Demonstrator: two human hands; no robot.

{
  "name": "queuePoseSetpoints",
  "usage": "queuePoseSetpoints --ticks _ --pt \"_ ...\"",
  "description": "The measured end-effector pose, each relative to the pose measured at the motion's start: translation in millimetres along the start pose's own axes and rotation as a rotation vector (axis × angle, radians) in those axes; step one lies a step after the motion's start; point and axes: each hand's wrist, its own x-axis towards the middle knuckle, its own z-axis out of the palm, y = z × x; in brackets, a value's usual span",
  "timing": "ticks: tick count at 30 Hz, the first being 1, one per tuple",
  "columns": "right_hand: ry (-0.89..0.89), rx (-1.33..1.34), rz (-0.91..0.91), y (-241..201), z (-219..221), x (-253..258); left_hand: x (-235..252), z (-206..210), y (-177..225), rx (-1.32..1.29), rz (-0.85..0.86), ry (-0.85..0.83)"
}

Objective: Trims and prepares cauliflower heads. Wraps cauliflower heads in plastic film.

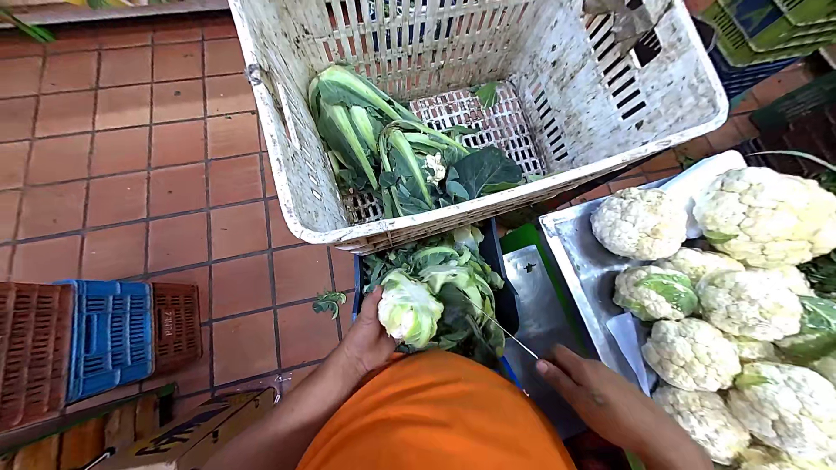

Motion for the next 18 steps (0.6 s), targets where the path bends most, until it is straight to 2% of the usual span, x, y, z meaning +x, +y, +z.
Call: queuePoseSetpoints --ticks 2,4,7,9,11,13,18 --pt "-0.035 0.034 0.004 17.6 -8.6 -19.4 -1.1 2.3 3.2 0.033 0.004 0.083" --pt "0.073 0.145 -0.028 43.7 -9.8 -36.9 -1.1 6.5 4.5 0.046 -0.005 0.138" --pt "0.496 0.254 -0.033 84.3 4.7 -36.9 -4.9 15.4 10.7 0.053 -0.042 0.213" --pt "0.769 0.214 0.08 102.0 19.1 -18.5 -6.3 18.6 12.7 0.046 -0.061 0.223" --pt "0.928 0.149 0.206 113.8 33.1 4.5 -5.0 21.7 12.1 0.061 -0.064 0.21" --pt "0.974 0.073 0.267 122.4 39.5 22.1 -3.4 31.4 10.2 0.068 -0.064 0.192" --pt "0.973 -0.061 0.2 112.6 41.2 52.7 -9.9 48.2 15.6 0.092 -0.073 0.146"
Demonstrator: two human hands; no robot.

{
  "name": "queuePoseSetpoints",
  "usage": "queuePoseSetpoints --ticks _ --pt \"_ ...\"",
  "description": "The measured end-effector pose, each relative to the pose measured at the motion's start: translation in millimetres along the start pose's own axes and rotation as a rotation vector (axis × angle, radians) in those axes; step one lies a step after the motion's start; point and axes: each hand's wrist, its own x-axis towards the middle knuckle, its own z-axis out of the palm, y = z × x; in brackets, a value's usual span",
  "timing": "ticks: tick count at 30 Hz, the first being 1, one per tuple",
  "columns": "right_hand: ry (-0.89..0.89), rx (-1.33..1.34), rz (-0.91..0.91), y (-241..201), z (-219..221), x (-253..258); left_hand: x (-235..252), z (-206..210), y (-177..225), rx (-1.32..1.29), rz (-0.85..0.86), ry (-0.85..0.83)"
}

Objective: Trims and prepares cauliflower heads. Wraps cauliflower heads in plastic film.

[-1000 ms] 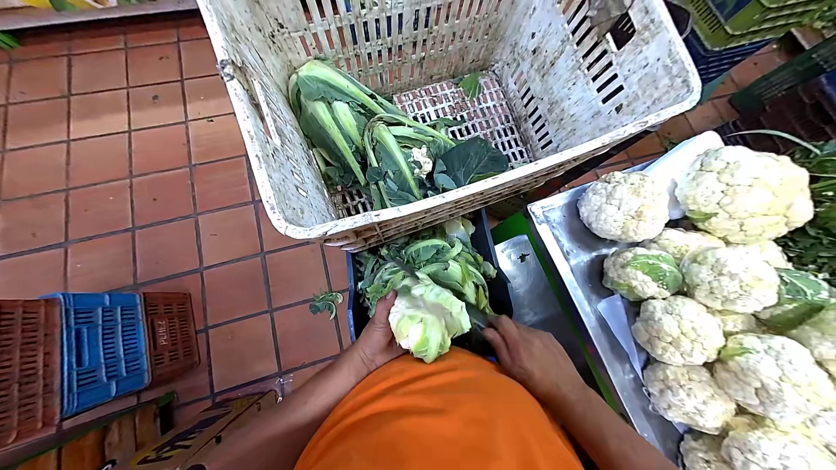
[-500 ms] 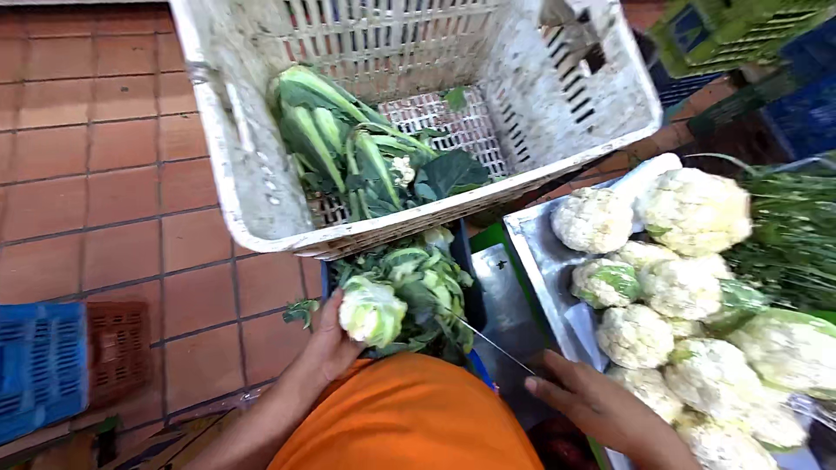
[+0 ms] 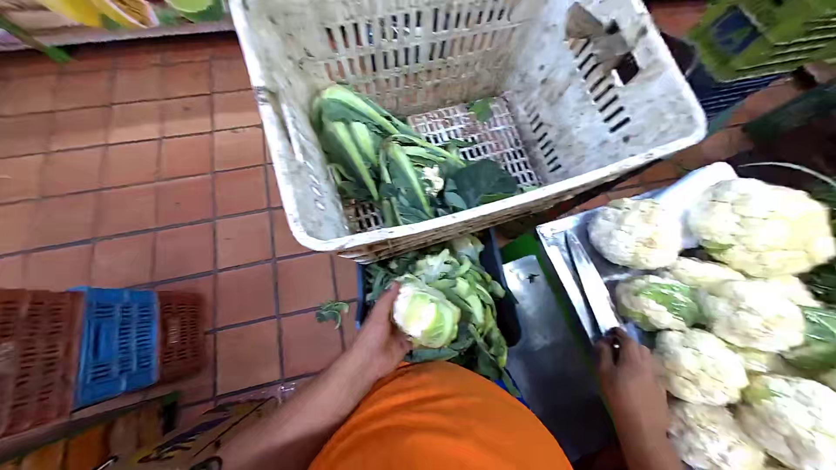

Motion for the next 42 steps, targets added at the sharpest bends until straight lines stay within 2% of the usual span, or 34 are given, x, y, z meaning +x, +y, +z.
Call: queuePoseSetpoints --ticks 4,6,8,10,12,13,15,17,19,23,27,34,38,40,42 --pt "-0.01 -0.032 -0.027 -24.5 -10.9 5.0 -9.6 16.9 5.1 0.052 -0.032 -0.055" --pt "-0.057 0.105 -0.107 -54.7 -28.4 3.3 -14.8 25.9 7.1 0.071 -0.043 -0.111" --pt "-0.23 0.451 -0.18 -101.6 -44.3 -3.0 -23.3 37.4 8.5 0.123 -0.04 -0.17" --pt "-0.429 0.852 -0.318 -141.1 -47.8 -12.3 -35.5 45.0 10.1 0.251 -0.037 -0.338" --pt "-0.523 1.135 -0.43 -160.0 -48.9 -13.2 -43.5 45.6 15.4 0.398 -0.044 -0.551" --pt "-0.538 1.27 -0.454 -159.6 -45.5 -11.2 -45.0 43.8 18.1 0.48 -0.034 -0.598" --pt "-0.567 1.526 -0.384 -152.0 -32.1 -10.0 -43.9 39.2 20.8 0.729 0.069 -0.52" --pt "-0.589 1.732 -0.165 -150.3 -17.3 -15.1 -34.7 38.2 19.3 0.948 0.234 -0.384" --pt "-0.59 1.873 0.027 -158.5 -7.2 -20.6 -24.4 40.5 15.4 1.024 0.385 -0.346" --pt "-0.643 1.955 0.112 -171.5 -4.6 -20.9 -12.6 52.0 4.9 0.855 0.518 -0.227" --pt "-0.544 2.026 0.27 -184.7 -7.7 -16.7 -6.5 53.7 -4.9 0.717 0.612 -0.136" --pt "-0.57 2.162 0.403 -191.5 -3.5 -17.9 12.3 57.1 -23.1 0.567 0.408 -0.004" --pt "-0.709 2.22 0.319 -191.8 -2.9 -19.1 15.1 56.1 -29.4 0.599 0.291 -0.013" --pt "-0.756 2.25 0.257 -191.9 -1.0 -18.4 14.8 56.3 -31.4 0.672 0.296 0.021" --pt "-0.765 2.272 0.227 -192.0 0.8 -16.9 12.2 57.6 -25.4 0.901 0.396 0.083"
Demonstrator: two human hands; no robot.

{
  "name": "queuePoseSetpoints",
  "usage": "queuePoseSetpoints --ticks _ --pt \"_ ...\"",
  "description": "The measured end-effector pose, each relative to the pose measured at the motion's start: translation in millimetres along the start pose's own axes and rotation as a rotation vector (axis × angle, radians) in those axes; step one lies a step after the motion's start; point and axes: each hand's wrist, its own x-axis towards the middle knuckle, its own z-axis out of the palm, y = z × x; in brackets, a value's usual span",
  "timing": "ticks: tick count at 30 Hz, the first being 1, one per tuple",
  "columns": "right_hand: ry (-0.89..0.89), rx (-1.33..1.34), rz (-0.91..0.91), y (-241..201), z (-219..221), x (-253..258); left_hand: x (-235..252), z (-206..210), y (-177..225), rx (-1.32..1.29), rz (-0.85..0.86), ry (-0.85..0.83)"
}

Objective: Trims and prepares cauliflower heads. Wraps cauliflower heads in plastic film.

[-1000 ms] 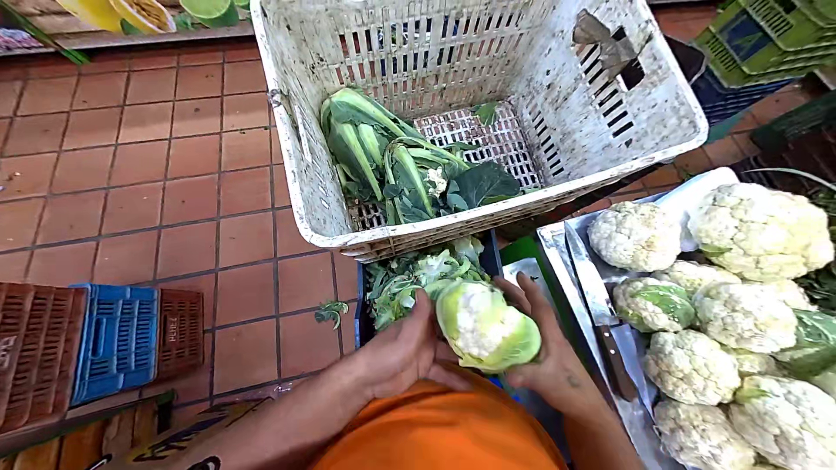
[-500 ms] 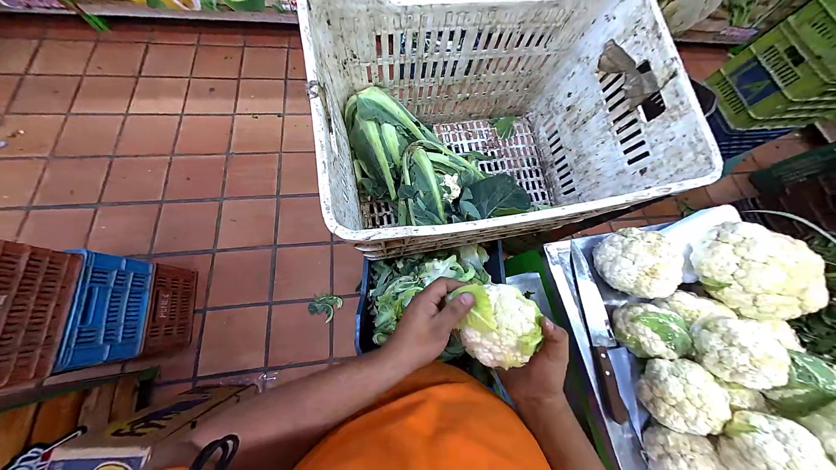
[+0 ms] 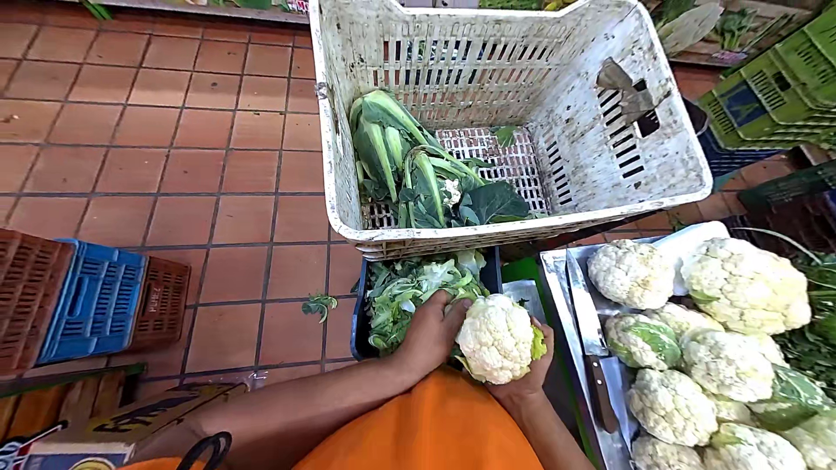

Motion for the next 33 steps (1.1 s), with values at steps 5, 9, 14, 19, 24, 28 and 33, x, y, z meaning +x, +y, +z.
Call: queuePoseSetpoints --ticks 5,9,14,19,24,28,33 --pt "-0.052 0.003 0.006 3.4 -5.9 -0.9 6.3 0.1 -1.0 0.301 -0.027 -0.037" --pt "-0.195 -0.021 0.036 1.4 -11.8 -4.7 6.5 -7.3 -2.8 0.357 -0.109 -0.38" --pt "-0.219 -0.214 0.032 -0.9 13.5 -9.1 0.4 -13.8 -1.9 -0.187 -0.35 -0.272" --pt "0.107 -0.475 -0.07 -9.5 -0.1 1.0 12.5 -48.0 -13.1 -0.021 -0.214 -0.071" --pt "0.032 -0.902 -0.034 -11.9 12.1 6.4 0.1 -54.8 -4.2 -0.466 -0.094 -0.321" --pt "-0.131 -1.049 0.029 -19.3 18.8 11.9 4.2 -57.4 -18.8 -0.656 -0.098 -0.32" --pt "-0.403 -1.363 -0.113 -34.9 23.8 10.8 2.3 -68.6 -26.8 -0.66 -0.062 -0.369"
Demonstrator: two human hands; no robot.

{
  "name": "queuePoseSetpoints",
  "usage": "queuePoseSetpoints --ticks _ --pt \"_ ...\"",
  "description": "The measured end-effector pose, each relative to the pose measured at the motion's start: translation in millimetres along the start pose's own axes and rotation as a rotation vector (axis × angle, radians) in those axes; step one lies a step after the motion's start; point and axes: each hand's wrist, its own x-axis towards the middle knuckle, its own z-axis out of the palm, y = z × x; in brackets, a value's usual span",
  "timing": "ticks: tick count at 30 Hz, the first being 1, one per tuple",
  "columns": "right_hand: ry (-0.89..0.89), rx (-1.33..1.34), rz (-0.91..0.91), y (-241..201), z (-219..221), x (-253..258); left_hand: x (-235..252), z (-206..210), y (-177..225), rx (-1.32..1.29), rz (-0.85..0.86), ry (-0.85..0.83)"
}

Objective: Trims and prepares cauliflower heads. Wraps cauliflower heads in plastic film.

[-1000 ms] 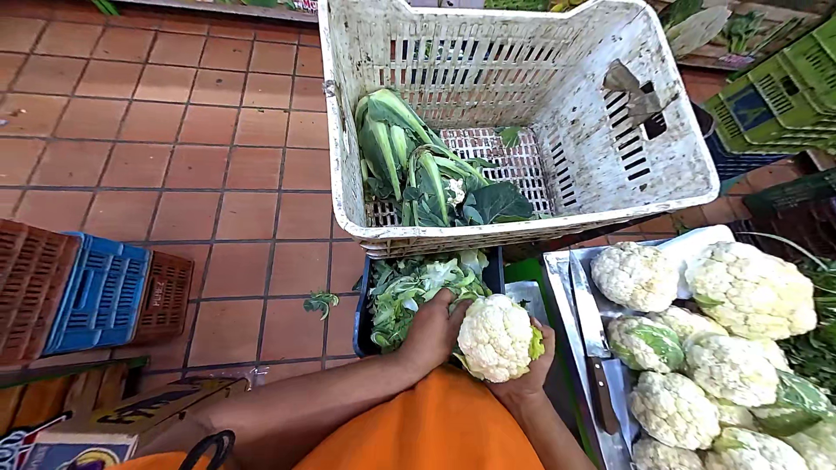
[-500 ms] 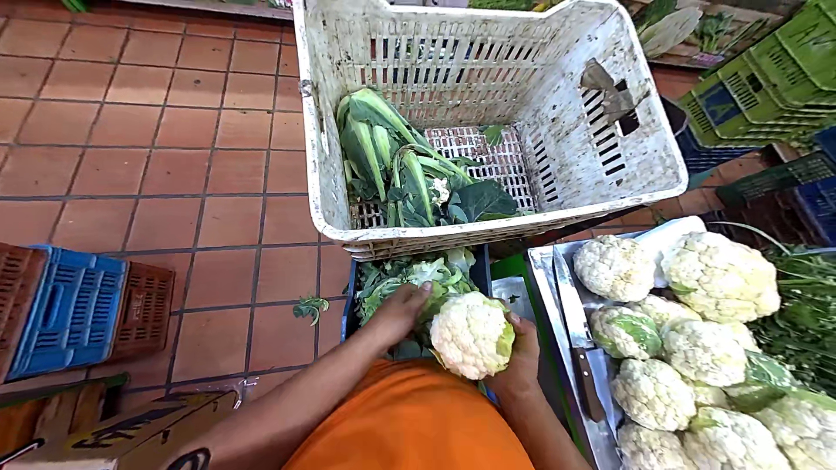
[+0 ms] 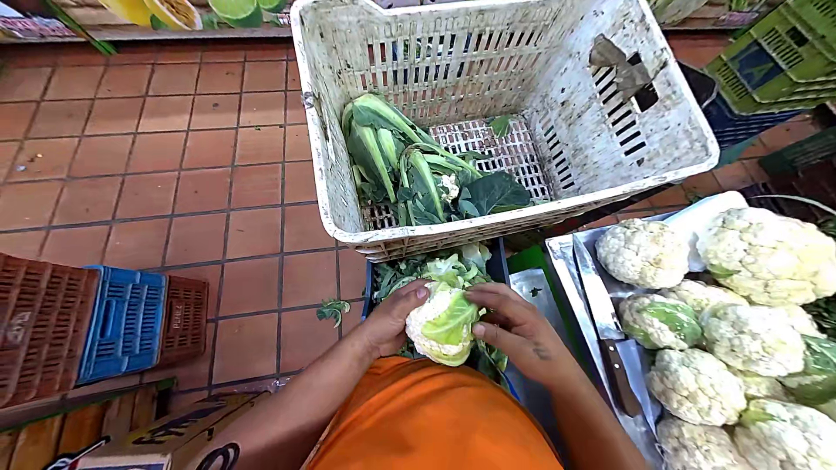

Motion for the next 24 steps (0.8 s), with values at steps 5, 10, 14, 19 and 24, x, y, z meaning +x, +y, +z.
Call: queuePoseSetpoints --ticks 5,10,14,19,24 --pt "0.008 0.028 -0.237 -1.5 -1.4 4.3 -0.9 -0.1 -1.7 -0.065 0.057 -0.143" --pt "0.202 0.407 -0.235 28.5 14.9 -0.3 -6.8 12.5 -5.6 -0.222 0.025 -0.085" --pt "0.3 0.673 -0.07 45.6 30.7 -5.5 -13.1 11.7 -19.0 -0.363 0.034 -0.126" --pt "0.344 0.732 0.313 89.4 41.6 -29.6 -28.8 -4.5 -8.8 -0.352 0.031 -0.304" --pt "0.257 0.3 0.416 50.4 27.0 -4.3 -16.7 6.3 1.0 -0.496 0.06 -0.449"
